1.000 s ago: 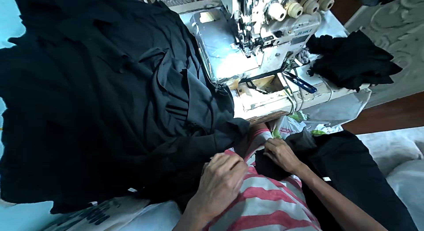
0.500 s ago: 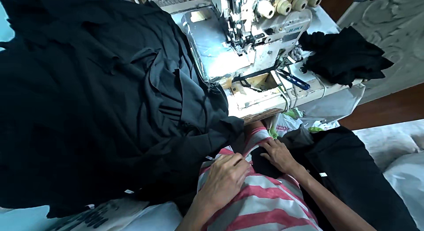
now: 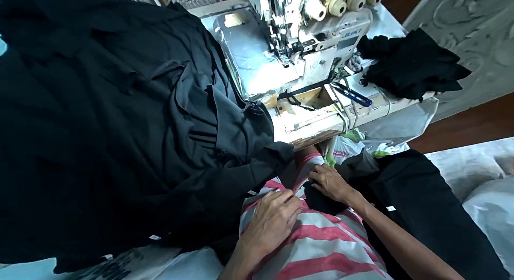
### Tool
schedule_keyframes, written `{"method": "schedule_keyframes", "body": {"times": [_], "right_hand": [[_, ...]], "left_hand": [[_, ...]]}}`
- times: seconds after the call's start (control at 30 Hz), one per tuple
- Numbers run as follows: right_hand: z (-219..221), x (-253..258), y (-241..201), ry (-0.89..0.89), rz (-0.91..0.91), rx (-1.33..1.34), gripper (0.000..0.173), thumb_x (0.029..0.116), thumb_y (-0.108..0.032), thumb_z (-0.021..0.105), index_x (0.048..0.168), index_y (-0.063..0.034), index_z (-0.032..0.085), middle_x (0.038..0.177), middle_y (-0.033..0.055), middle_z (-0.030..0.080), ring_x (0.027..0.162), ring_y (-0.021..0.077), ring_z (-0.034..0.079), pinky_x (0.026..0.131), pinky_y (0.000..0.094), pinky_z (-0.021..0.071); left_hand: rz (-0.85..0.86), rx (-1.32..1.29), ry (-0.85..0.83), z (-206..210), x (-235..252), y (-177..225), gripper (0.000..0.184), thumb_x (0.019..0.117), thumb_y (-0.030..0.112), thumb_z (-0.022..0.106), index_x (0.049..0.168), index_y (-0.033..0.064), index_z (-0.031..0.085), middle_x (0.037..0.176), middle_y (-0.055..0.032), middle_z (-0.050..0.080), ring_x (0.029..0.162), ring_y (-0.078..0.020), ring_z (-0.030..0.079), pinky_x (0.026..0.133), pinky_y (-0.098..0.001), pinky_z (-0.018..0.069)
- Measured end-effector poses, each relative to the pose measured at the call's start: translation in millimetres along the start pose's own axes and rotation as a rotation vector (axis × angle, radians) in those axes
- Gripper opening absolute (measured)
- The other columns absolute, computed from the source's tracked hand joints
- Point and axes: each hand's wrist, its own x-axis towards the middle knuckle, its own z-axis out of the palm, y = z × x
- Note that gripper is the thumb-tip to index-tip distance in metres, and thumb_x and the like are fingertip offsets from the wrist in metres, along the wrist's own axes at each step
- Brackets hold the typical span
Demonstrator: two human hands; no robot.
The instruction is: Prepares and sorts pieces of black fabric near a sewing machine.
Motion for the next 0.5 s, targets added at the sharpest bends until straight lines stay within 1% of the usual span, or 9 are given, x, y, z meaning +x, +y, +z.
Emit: {"method": "schedule_keyframes", "body": {"times": [0.1, 0.13, 0.17, 0.2, 0.27, 0.3, 0.33, 0.4, 0.5], "right_hand": [[2, -1, 5, 0.006, -0.071, 0.023, 0.023, 0.0966, -0.012, 0.060, 0.108, 0.0050, 0.070, 0.117, 0.0271, 0.066, 0.119, 0.0483, 0.058, 0.100, 0.0628, 0.0414], [2, -1, 6, 0.003, -0.082, 0.023, 0.023, 0.0955, -0.012, 0.060, 0.107, 0.0055, 0.070, 0.114, 0.0264, 0.068, 0.118, 0.0479, 0.059, 0.100, 0.0625, 0.0414], [1, -1, 6, -0.016, -0.080, 0.031, 0.024, 0.0944, -0.012, 0.062, 0.109, 0.0060, 0.069, 0.113, 0.0262, 0.068, 0.118, 0.0479, 0.059, 0.102, 0.0625, 0.0403], [-3, -1, 4, -0.052, -0.064, 0.034, 0.027, 0.0944, -0.012, 0.064, 0.115, 0.0057, 0.067, 0.115, 0.0260, 0.068, 0.119, 0.0479, 0.058, 0.104, 0.0628, 0.0386], [-9, 1, -1, -0.133, -0.025, 0.006, 0.036, 0.0958, -0.012, 0.065, 0.128, 0.0037, 0.062, 0.122, 0.0260, 0.066, 0.124, 0.0482, 0.055, 0.108, 0.0633, 0.0361], [-12, 4, -3, -0.173, -0.010, -0.001, 0.037, 0.0970, -0.012, 0.064, 0.130, 0.0031, 0.062, 0.126, 0.0260, 0.064, 0.127, 0.0479, 0.053, 0.109, 0.0630, 0.0345], [-12, 6, -4, -0.186, -0.010, 0.001, 0.034, 0.0970, -0.012, 0.063, 0.127, 0.0034, 0.064, 0.126, 0.0265, 0.064, 0.127, 0.0482, 0.052, 0.109, 0.0632, 0.0342], [-12, 7, -3, -0.158, -0.033, 0.018, 0.026, 0.0953, -0.009, 0.064, 0.118, 0.0033, 0.069, 0.121, 0.0268, 0.065, 0.123, 0.0483, 0.054, 0.107, 0.0630, 0.0364], [-3, 2, 4, -0.014, -0.112, 0.053, 0.019, 0.0934, -0.006, 0.063, 0.107, 0.0053, 0.070, 0.111, 0.0274, 0.067, 0.114, 0.0478, 0.060, 0.101, 0.0608, 0.0424]], "left_hand": [[-0.016, -0.012, 0.005, 2, -2, -2, 0.013, 0.0929, 0.013, 0.064, 0.088, 0.0051, 0.074, 0.086, -0.0092, 0.071, 0.081, -0.0239, 0.071, 0.075, -0.0369, 0.0576], [-0.024, -0.015, 0.001, 3, -3, -3, 0.013, 0.0928, 0.012, 0.064, 0.088, 0.0049, 0.074, 0.086, -0.0093, 0.072, 0.081, -0.0240, 0.072, 0.075, -0.0369, 0.0579], [-0.027, -0.014, -0.006, 4, -3, -4, 0.013, 0.0930, 0.012, 0.064, 0.088, 0.0047, 0.074, 0.086, -0.0095, 0.071, 0.081, -0.0240, 0.071, 0.074, -0.0367, 0.0578], [-0.029, -0.010, -0.014, 5, -4, -5, 0.013, 0.0930, 0.012, 0.064, 0.088, 0.0046, 0.073, 0.085, -0.0094, 0.071, 0.080, -0.0240, 0.071, 0.074, -0.0366, 0.0577], [-0.029, -0.008, -0.032, 6, -4, -6, 0.012, 0.0921, 0.011, 0.065, 0.087, 0.0041, 0.073, 0.084, -0.0100, 0.070, 0.079, -0.0247, 0.071, 0.074, -0.0372, 0.0580], [-0.027, -0.008, -0.038, 6, -4, -6, 0.012, 0.0916, 0.011, 0.065, 0.087, 0.0040, 0.073, 0.084, -0.0100, 0.070, 0.079, -0.0248, 0.071, 0.073, -0.0375, 0.0582], [-0.026, -0.008, -0.041, 7, -3, -6, 0.012, 0.0915, 0.011, 0.065, 0.087, 0.0043, 0.073, 0.084, -0.0099, 0.071, 0.079, -0.0247, 0.071, 0.073, -0.0376, 0.0582], [-0.024, -0.012, -0.032, 8, -3, -7, 0.011, 0.0905, 0.011, 0.066, 0.085, 0.0047, 0.074, 0.084, -0.0095, 0.071, 0.078, -0.0243, 0.071, 0.072, -0.0374, 0.0581], [-0.029, -0.019, -0.030, 9, -3, -8, 0.010, 0.0901, 0.010, 0.066, 0.086, 0.0043, 0.073, 0.084, -0.0097, 0.071, 0.077, -0.0238, 0.071, 0.071, -0.0366, 0.0586]]}}
